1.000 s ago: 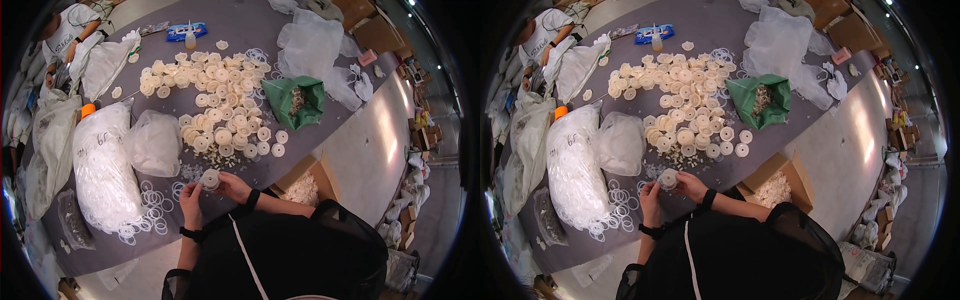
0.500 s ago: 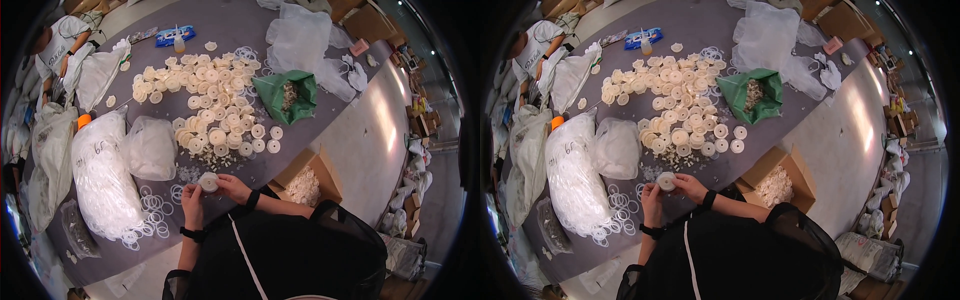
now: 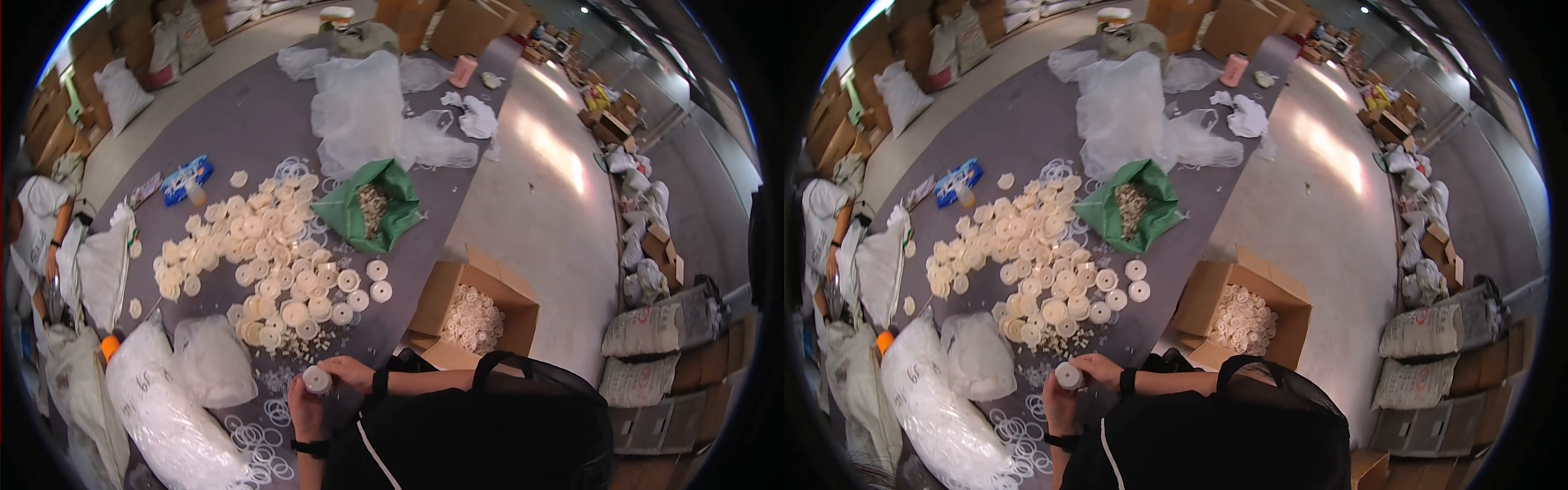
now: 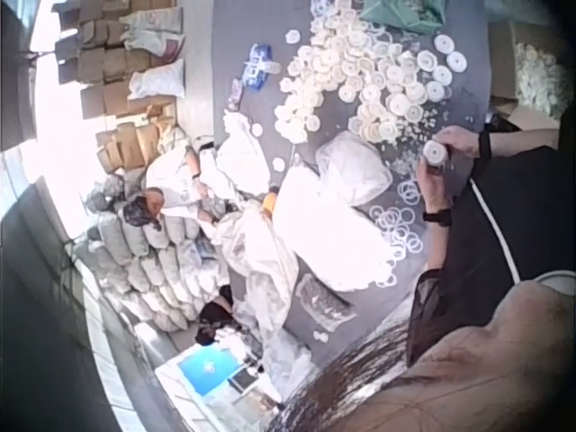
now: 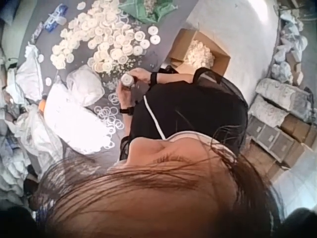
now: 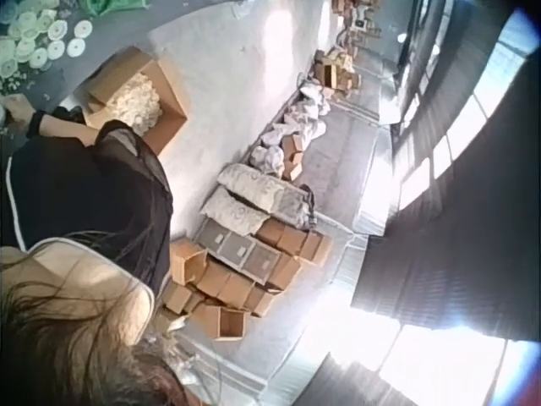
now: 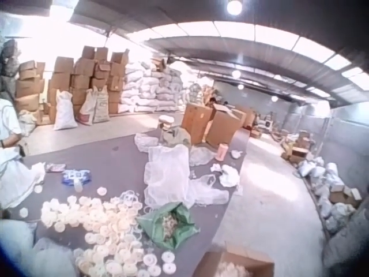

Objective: Assembling rubber rings onto white plastic components and sorting them into a storage box.

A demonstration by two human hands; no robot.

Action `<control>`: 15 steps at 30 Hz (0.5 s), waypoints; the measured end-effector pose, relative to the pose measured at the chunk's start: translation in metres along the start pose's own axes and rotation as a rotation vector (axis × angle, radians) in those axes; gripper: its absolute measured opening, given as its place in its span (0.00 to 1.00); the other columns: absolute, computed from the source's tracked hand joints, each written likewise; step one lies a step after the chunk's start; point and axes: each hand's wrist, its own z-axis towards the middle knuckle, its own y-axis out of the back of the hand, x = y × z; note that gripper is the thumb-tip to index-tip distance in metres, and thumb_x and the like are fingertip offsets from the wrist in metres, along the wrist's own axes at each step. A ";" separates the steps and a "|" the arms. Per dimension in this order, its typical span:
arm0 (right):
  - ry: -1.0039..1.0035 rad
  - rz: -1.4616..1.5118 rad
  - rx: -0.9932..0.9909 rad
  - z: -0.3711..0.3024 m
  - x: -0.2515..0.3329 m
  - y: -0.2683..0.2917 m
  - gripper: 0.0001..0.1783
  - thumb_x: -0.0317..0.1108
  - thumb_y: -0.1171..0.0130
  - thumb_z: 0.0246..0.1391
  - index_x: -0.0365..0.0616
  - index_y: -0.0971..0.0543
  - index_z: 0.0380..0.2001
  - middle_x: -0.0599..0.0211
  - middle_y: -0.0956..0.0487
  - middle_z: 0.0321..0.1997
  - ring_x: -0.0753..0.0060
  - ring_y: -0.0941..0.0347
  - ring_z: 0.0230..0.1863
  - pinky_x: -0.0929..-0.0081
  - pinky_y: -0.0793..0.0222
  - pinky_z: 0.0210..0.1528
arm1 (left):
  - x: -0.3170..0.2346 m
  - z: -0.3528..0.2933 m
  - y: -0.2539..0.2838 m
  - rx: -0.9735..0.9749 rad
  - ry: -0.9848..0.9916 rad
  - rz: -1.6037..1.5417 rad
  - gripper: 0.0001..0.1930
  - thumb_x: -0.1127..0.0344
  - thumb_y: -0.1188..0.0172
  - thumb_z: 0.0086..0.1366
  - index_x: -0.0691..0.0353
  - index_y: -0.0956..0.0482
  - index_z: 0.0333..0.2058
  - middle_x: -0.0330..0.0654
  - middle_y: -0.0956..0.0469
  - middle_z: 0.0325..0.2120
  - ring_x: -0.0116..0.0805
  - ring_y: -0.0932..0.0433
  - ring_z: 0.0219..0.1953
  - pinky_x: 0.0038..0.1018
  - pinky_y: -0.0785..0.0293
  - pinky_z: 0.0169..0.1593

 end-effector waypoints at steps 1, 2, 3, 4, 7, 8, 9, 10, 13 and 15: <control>0.022 0.003 -0.013 0.000 0.000 0.002 0.17 0.44 0.55 0.52 0.44 0.28 0.38 0.74 0.27 0.31 0.82 0.31 0.30 0.82 0.34 0.32 | 0.001 0.004 -0.004 0.021 0.009 0.010 0.07 0.65 0.52 0.58 0.59 0.33 0.33 0.37 0.30 0.31 0.28 0.30 0.35 0.25 0.34 0.37; 0.029 0.100 0.000 0.001 0.000 0.003 0.17 0.43 0.54 0.52 0.44 0.29 0.40 0.74 0.27 0.33 0.82 0.32 0.32 0.81 0.35 0.34 | 0.003 0.008 -0.009 -0.027 -0.039 -0.008 0.07 0.65 0.52 0.57 0.59 0.33 0.33 0.37 0.30 0.32 0.28 0.30 0.35 0.25 0.34 0.37; 0.031 0.200 0.015 0.000 0.001 0.003 0.17 0.42 0.53 0.52 0.44 0.30 0.41 0.73 0.28 0.35 0.81 0.32 0.35 0.80 0.35 0.37 | 0.004 0.008 -0.014 -0.083 -0.084 -0.026 0.07 0.65 0.51 0.57 0.60 0.33 0.33 0.38 0.29 0.32 0.28 0.30 0.35 0.24 0.34 0.38; 0.044 0.207 0.008 0.000 0.002 0.003 0.17 0.42 0.53 0.52 0.44 0.30 0.41 0.73 0.28 0.35 0.81 0.32 0.35 0.80 0.35 0.37 | 0.003 0.010 -0.017 -0.073 -0.075 -0.018 0.07 0.65 0.51 0.57 0.60 0.33 0.33 0.38 0.29 0.32 0.28 0.30 0.35 0.24 0.34 0.38; 0.109 0.404 -0.013 -0.005 0.006 0.001 0.18 0.40 0.52 0.51 0.44 0.32 0.44 0.72 0.29 0.40 0.79 0.33 0.39 0.77 0.37 0.41 | -0.001 0.012 -0.028 0.030 -0.104 -0.036 0.07 0.66 0.51 0.57 0.60 0.33 0.33 0.39 0.29 0.32 0.30 0.30 0.35 0.25 0.34 0.39; 0.132 0.363 0.013 -0.006 0.009 0.001 0.18 0.39 0.51 0.51 0.44 0.32 0.44 0.71 0.29 0.40 0.77 0.33 0.40 0.76 0.37 0.42 | -0.002 0.013 -0.031 0.031 -0.089 -0.061 0.06 0.66 0.51 0.57 0.61 0.33 0.33 0.39 0.29 0.32 0.31 0.30 0.35 0.25 0.34 0.40; 0.149 0.324 0.042 -0.007 0.011 0.001 0.18 0.38 0.50 0.50 0.43 0.32 0.44 0.70 0.29 0.41 0.76 0.33 0.40 0.75 0.37 0.43 | -0.003 0.014 -0.032 0.026 -0.077 -0.086 0.06 0.67 0.51 0.57 0.61 0.33 0.32 0.40 0.29 0.32 0.31 0.30 0.35 0.25 0.34 0.41; 0.147 0.331 0.039 -0.007 0.012 0.002 0.18 0.38 0.50 0.50 0.43 0.32 0.44 0.70 0.29 0.41 0.76 0.33 0.40 0.75 0.37 0.43 | -0.005 0.015 -0.032 0.021 -0.072 -0.082 0.06 0.67 0.51 0.57 0.61 0.33 0.32 0.40 0.29 0.32 0.31 0.30 0.35 0.25 0.34 0.41; 0.133 0.388 0.040 -0.010 0.018 -0.001 0.17 0.35 0.51 0.50 0.42 0.32 0.44 0.69 0.29 0.41 0.74 0.33 0.42 0.75 0.38 0.45 | -0.010 0.018 -0.030 0.036 -0.095 0.073 0.05 0.69 0.51 0.57 0.62 0.33 0.32 0.40 0.30 0.31 0.31 0.30 0.35 0.26 0.34 0.41; 0.166 0.422 0.036 -0.009 0.017 0.001 0.16 0.34 0.51 0.50 0.41 0.31 0.43 0.68 0.28 0.41 0.74 0.33 0.42 0.75 0.38 0.45 | -0.008 0.021 -0.032 0.055 -0.117 0.064 0.05 0.70 0.51 0.56 0.63 0.33 0.31 0.40 0.30 0.30 0.30 0.30 0.34 0.26 0.34 0.41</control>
